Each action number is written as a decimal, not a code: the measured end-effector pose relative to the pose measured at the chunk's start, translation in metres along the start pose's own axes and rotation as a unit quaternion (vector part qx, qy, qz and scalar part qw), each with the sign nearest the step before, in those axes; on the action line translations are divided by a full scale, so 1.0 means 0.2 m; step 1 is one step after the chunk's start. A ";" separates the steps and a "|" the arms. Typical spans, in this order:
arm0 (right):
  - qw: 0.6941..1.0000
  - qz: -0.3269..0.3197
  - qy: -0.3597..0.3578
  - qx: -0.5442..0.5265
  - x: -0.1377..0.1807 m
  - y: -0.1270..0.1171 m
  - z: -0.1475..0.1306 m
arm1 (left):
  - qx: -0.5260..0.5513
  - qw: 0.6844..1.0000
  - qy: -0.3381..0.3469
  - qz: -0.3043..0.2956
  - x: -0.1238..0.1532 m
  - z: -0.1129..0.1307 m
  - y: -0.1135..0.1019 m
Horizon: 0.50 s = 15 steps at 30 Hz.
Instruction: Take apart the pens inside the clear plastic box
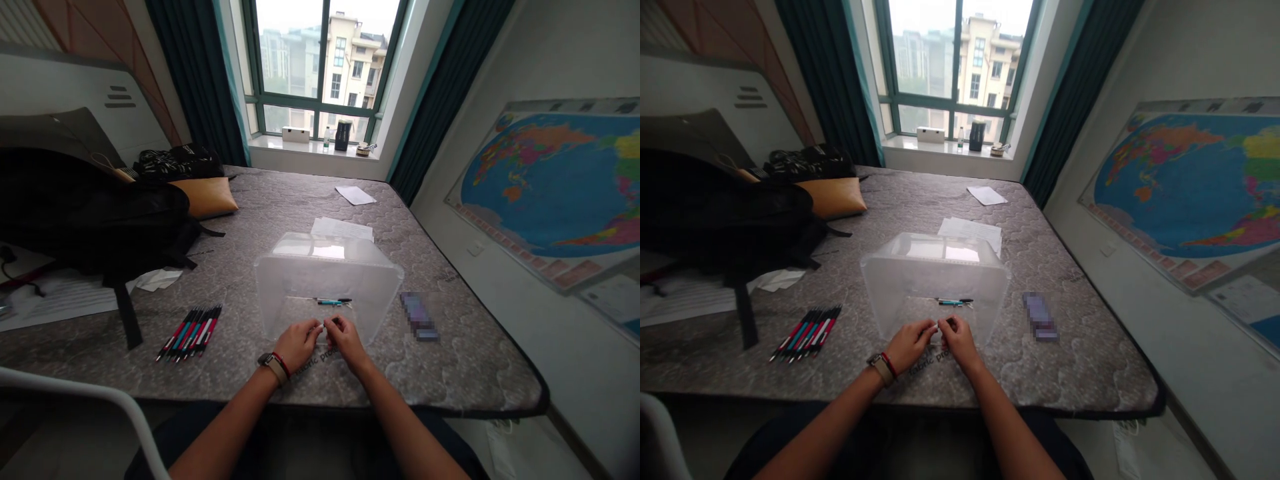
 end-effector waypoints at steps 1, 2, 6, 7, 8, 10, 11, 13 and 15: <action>1.000 -0.008 0.004 -0.018 0.00 0.00 0.00 | -0.003 1.000 0.001 0.001 0.00 -0.01 -0.01; 1.000 -0.011 0.009 -0.027 0.00 0.00 0.00 | -0.006 1.000 0.003 0.002 -0.01 -0.02 -0.01; 0.999 0.000 0.016 0.031 -0.01 -0.02 0.02 | -0.017 1.000 0.011 0.012 -0.02 -0.06 -0.03; 0.999 0.001 0.013 0.050 -0.01 -0.02 0.03 | -0.021 1.000 0.011 0.014 -0.02 -0.07 -0.03; 0.998 -0.003 0.008 0.060 -0.01 -0.02 0.03 | -0.024 1.000 0.012 0.014 -0.02 -0.08 -0.03; 0.998 -0.014 -0.005 0.055 -0.01 -0.02 0.03 | -0.028 0.999 0.014 0.012 -0.02 -0.09 -0.02; 0.999 -0.019 -0.011 0.046 -0.01 -0.02 0.03 | -0.029 0.999 0.016 0.012 -0.02 -0.10 -0.02; 0.999 -0.025 -0.007 0.032 0.00 -0.03 0.03 | -0.029 0.999 0.020 0.014 -0.02 -0.11 -0.01; 0.999 -0.029 0.014 0.035 0.00 -0.03 0.03 | -0.027 0.999 0.025 0.013 -0.03 -0.12 -0.01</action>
Point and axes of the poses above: each hand's wrist, its own x-axis away from the middle knuckle, its own y-axis out of the palm, z = x × y, the point moved 3 cm from there along -x, towards the middle knuckle
